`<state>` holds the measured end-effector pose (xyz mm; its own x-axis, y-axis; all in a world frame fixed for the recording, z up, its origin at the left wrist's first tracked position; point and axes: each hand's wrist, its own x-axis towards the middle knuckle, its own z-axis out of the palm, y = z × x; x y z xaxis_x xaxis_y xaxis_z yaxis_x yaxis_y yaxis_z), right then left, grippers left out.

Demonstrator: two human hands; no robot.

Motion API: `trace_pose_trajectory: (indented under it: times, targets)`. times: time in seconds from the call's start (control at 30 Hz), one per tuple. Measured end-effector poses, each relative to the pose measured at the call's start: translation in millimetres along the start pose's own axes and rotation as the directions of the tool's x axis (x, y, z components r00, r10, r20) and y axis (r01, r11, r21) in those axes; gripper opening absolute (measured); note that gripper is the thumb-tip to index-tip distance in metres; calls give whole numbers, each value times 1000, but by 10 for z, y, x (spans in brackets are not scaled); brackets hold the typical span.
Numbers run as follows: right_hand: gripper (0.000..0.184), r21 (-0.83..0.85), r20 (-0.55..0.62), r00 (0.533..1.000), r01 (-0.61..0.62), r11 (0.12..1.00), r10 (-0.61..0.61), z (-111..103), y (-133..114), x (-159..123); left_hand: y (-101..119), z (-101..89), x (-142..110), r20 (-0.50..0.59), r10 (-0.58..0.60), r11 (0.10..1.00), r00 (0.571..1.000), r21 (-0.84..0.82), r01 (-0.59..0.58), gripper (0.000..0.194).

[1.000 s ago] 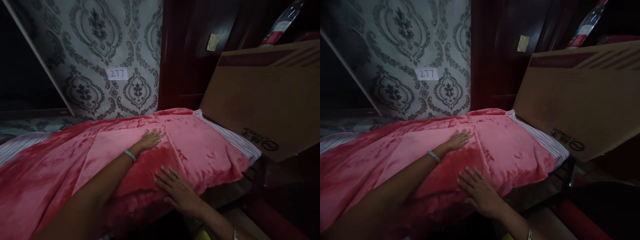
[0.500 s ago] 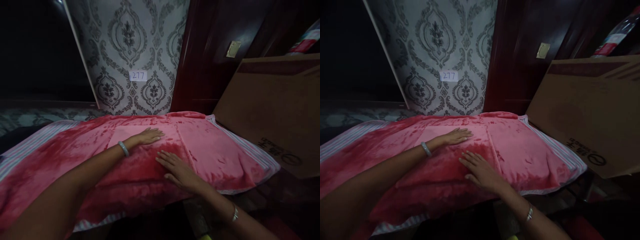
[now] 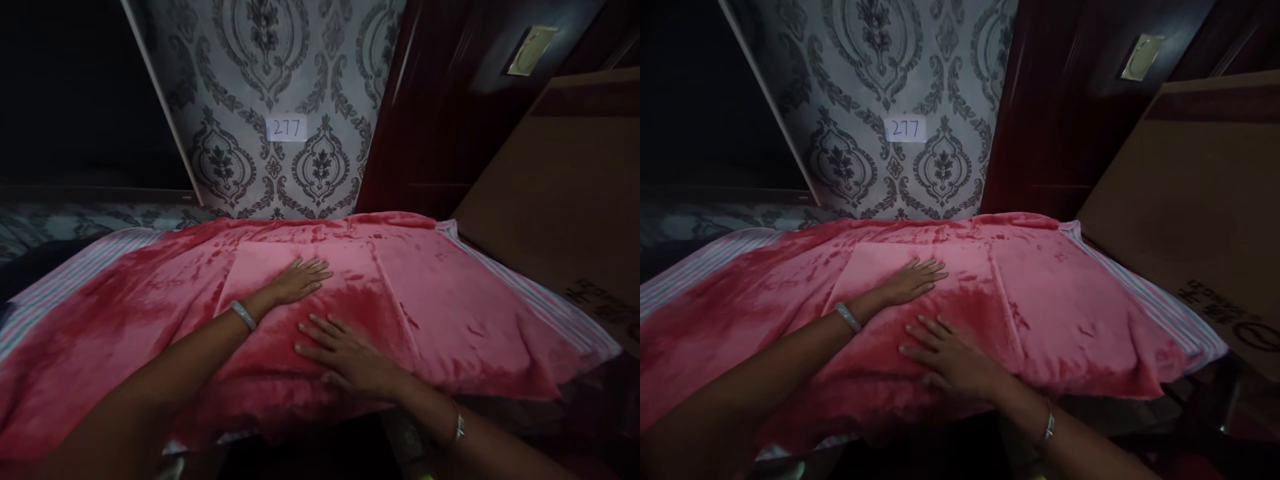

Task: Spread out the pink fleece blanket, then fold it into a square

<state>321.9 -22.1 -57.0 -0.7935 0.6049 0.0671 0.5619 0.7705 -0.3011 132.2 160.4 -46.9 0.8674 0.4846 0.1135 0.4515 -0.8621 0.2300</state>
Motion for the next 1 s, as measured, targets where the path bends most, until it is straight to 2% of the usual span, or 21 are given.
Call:
trace_pose_trajectory:
  times: [0.17,0.4,0.5,0.63,0.7,0.8,0.9,1.0]
  targets:
    - [69,-22,11,999,-42,999,42,169,-183,-180,44,-28,-14,13,-10,1000,1000,3,10,53]
    - [73,-69,-12,995,-95,993,94,355,-380,-346,39,29,-13,-1,-23,998,1000,60,23,51]
    - [71,-80,-26,995,-95,992,94,342,-463,-405,75,-14,-6,21,-23,997,1000,77,22,51]
    - [70,-75,-61,993,-103,992,99,195,-568,-414,166,-213,-119,55,-56,998,997,46,53,54]
    - [69,-85,-77,992,-109,990,102,88,-576,-332,192,-330,-275,56,-68,998,996,10,68,56]
    - [68,-109,-96,994,-72,991,61,-68,-501,-58,171,-434,-595,46,-84,996,995,-41,86,58]
    - [66,-112,-97,995,-12,994,2,-169,-376,322,93,-403,-888,47,-130,991,990,-35,131,57]
    - [64,-111,-49,999,14,994,-20,-170,-283,619,21,-275,-1044,20,-153,988,988,33,152,54]
